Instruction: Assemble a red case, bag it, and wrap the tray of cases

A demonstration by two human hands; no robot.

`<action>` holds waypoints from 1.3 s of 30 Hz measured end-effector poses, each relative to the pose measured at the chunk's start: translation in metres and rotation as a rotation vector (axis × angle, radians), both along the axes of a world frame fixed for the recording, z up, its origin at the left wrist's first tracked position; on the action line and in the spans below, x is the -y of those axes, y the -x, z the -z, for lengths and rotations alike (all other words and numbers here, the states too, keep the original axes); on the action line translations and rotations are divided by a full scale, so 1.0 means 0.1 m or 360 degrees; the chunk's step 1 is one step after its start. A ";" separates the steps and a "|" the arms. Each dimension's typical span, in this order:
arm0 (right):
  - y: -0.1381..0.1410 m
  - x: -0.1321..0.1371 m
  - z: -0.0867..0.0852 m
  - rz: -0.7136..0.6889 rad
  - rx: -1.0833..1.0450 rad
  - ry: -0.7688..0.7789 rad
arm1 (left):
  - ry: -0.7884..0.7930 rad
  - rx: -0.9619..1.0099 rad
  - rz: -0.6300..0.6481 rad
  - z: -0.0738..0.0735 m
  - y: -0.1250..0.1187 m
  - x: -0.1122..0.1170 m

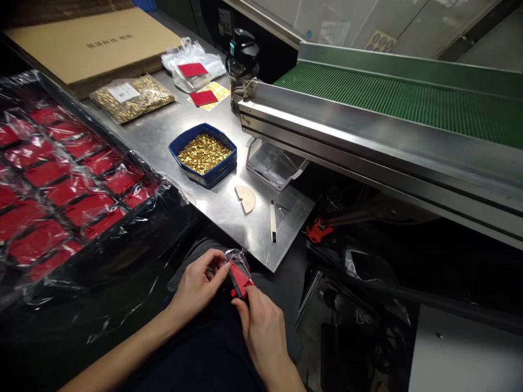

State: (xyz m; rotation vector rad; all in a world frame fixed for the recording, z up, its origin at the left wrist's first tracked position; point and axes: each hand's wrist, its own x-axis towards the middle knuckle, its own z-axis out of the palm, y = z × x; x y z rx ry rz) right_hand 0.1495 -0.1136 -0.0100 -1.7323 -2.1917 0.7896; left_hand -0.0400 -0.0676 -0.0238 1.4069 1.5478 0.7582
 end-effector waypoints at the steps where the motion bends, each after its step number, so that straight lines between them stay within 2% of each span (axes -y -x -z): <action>1: -0.01 0.00 0.00 -0.0021 0.0024 -0.0007 | 0.0005 0.0001 0.0010 0.00 0.01 -0.01; 8: 0.00 0.00 -0.02 -0.0133 0.0211 -0.0169 | 0.0014 -0.0084 0.0074 -0.01 0.01 -0.06; 10: 0.02 -0.01 0.00 -0.0191 0.0247 -0.0193 | -0.0016 -0.0087 0.0110 -0.05 -0.02 -0.06; 12: 0.03 -0.03 0.01 -0.0226 0.0231 -0.0132 | -0.0080 -0.0031 0.0230 -0.12 -0.07 -0.03; 16: -0.02 -0.18 -0.08 -0.0201 0.0075 0.0116 | -0.0257 0.0111 0.0660 -0.31 -0.11 0.04; 18: -0.07 -0.29 -0.17 -0.0194 -0.0090 0.0270 | -0.0298 0.0148 0.0742 -0.39 -0.05 0.03; 19: -0.10 -0.36 -0.21 -0.0138 -0.0287 0.0421 | -0.0279 0.0178 0.0760 -0.42 0.01 0.00; 22: -0.16 -0.53 -0.23 0.0146 -0.1045 0.0978 | -0.0031 0.0409 0.0931 -0.42 0.21 -0.15; 24: -0.18 -0.62 -0.17 0.0233 -0.1287 0.1180 | 0.0195 0.0667 0.1058 -0.33 0.31 -0.21; 25: -0.18 -0.65 -0.13 0.0222 -0.1307 0.1226 | 0.0322 0.0800 0.1039 -0.26 0.35 -0.21; 27: -0.17 -0.66 -0.05 0.0196 -0.1307 0.1304 | 0.0525 0.0988 0.0874 -0.10 0.40 -0.16; 30: -0.17 -0.54 0.02 0.0203 -0.1305 0.1394 | 0.0643 0.1059 0.0570 0.13 0.46 0.05; 32: -0.14 -0.40 0.04 0.0111 -0.1365 0.1390 | 0.0679 0.1168 0.0342 0.23 0.52 0.21; 35: -0.05 -0.23 0.08 0.0027 -0.1362 0.1243 | 0.0761 0.1425 0.0029 0.28 0.55 0.37; 39: 0.02 -0.22 0.16 0.0381 -0.1077 0.0993 | 0.0821 0.1553 -0.0210 0.24 0.51 0.41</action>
